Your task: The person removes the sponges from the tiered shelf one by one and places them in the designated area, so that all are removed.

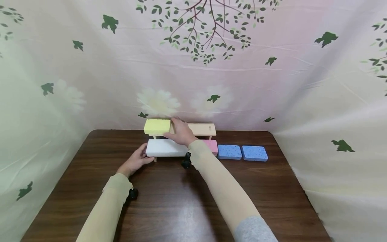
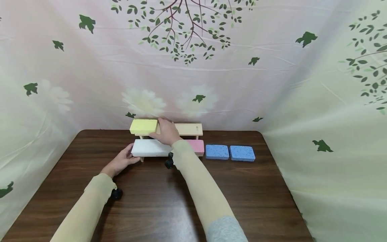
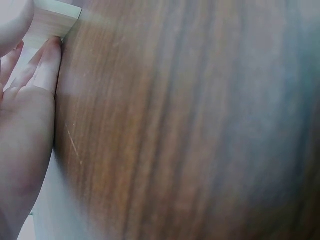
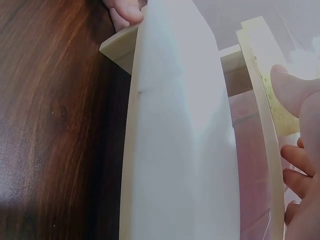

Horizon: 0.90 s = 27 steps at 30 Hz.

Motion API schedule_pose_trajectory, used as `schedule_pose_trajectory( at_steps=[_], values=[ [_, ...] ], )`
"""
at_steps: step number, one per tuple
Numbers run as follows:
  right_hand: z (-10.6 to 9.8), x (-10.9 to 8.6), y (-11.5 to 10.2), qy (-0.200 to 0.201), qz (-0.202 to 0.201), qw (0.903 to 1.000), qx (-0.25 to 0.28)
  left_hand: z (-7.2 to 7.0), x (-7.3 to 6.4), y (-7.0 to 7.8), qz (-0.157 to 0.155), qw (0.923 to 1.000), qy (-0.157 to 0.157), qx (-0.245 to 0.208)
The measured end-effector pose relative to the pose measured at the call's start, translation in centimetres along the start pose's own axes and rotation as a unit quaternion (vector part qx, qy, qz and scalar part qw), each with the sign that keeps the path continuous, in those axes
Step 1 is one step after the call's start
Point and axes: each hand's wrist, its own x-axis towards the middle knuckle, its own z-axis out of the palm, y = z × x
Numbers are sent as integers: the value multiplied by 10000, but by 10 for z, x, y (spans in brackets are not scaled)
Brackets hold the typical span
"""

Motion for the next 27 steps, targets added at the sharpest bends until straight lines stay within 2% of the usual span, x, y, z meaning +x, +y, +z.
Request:
schedule_pose_trajectory(
  at_steps=[7, 12, 24, 27],
  values=[
    [2, 4, -6, -7, 22, 9995, -331, -1, -1, -1, -120, 9998, 110, -71],
    [2, 3, -7, -27, 173, 9979, -629, 2, 1, 0, -134, 9999, 64, -61],
    [5, 6, -10, 107, 254, 9977, -617, 2, 1, 0, -89, 9999, 55, -22],
    [4, 6, -9, 140, 257, 9985, -472, 2, 1, 1, -108, 9999, 68, -52]
  ],
)
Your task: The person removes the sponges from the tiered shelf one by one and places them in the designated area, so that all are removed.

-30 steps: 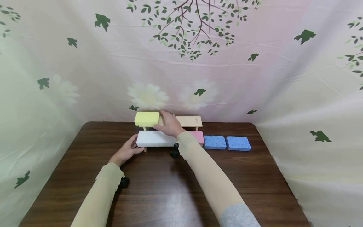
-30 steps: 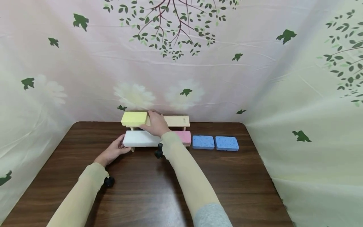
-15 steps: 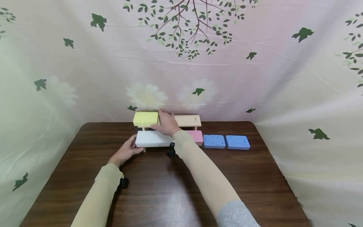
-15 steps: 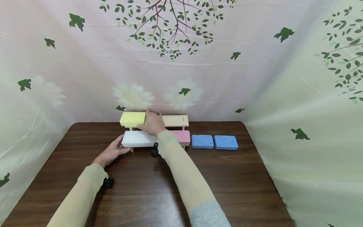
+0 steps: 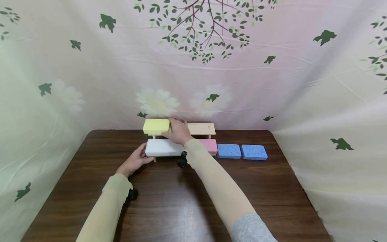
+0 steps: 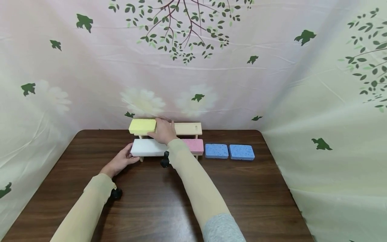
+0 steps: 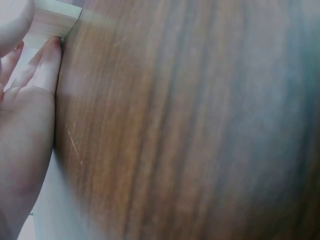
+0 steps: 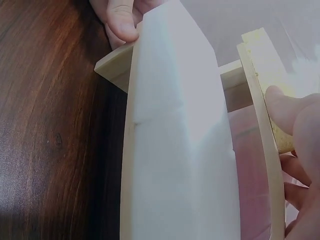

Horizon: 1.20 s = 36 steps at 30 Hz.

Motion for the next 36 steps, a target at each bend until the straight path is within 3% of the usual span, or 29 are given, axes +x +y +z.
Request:
schedule_pose_trajectory(
  at_steps=[14, 27, 36],
  values=[
    [-2, -6, 15, 46, -24, 9936, 1125, -1, 0, 0, 22, 10000, -36, -27],
    [-4, -10, 25, 343, -354, 9846, 1677, -2, -1, 1, 22, 10000, 22, -41],
    [-13, -22, 32, 508, -443, 9829, 1716, 0, -1, 0, -1, 10000, 17, -45]
  ],
)
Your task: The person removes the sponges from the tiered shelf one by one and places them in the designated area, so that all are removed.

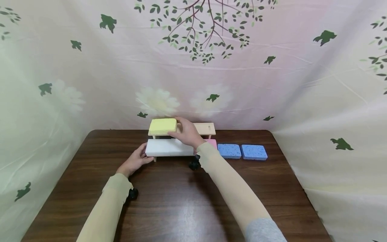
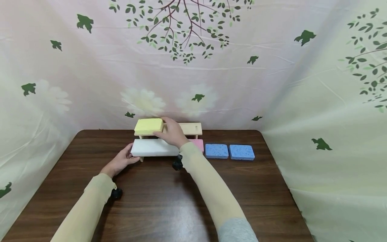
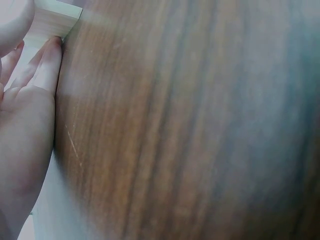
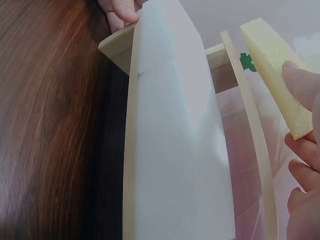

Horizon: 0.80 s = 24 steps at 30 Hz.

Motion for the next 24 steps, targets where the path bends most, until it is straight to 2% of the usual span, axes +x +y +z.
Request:
schedule_pose_trajectory(
  at_steps=[9, 17, 24],
  values=[
    [-15, -12, 6, 73, -33, 9999, -144, 1, 0, 0, 7, 10000, 20, 10],
    [-22, -19, 11, -29, 38, 10000, -3, 1, 1, -1, 18, 10000, 47, -55],
    [-29, -31, 18, -8, 28, 10000, 43, 1, 2, -3, 210, 9998, 22, -3]
  ],
)
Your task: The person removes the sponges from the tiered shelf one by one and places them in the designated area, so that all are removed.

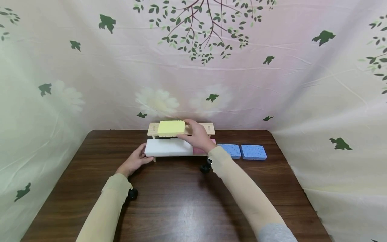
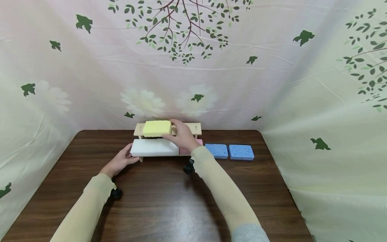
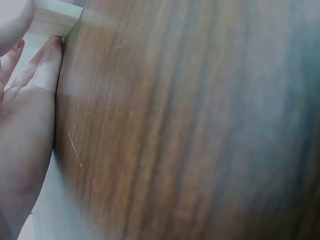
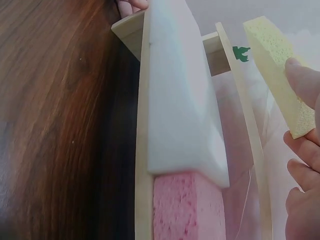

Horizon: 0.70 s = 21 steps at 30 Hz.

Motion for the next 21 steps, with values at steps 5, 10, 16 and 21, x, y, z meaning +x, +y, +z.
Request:
schedule_pose_trajectory(
  at_steps=[5, 10, 16, 21],
  values=[
    [-6, -10, 6, 79, 25, 10000, 49, 1, 1, -1, 35, 10000, 43, -23],
    [-13, -18, 13, 198, -27, 9998, 12, 1, 2, -3, 81, 9999, 7, -96],
    [-22, -27, 21, 319, -127, 9994, 25, 0, 2, -3, 89, 9999, 6, -128],
    [-26, -36, 27, 296, -191, 9990, 281, 0, 1, -3, 79, 9999, -1, -149]
  ],
)
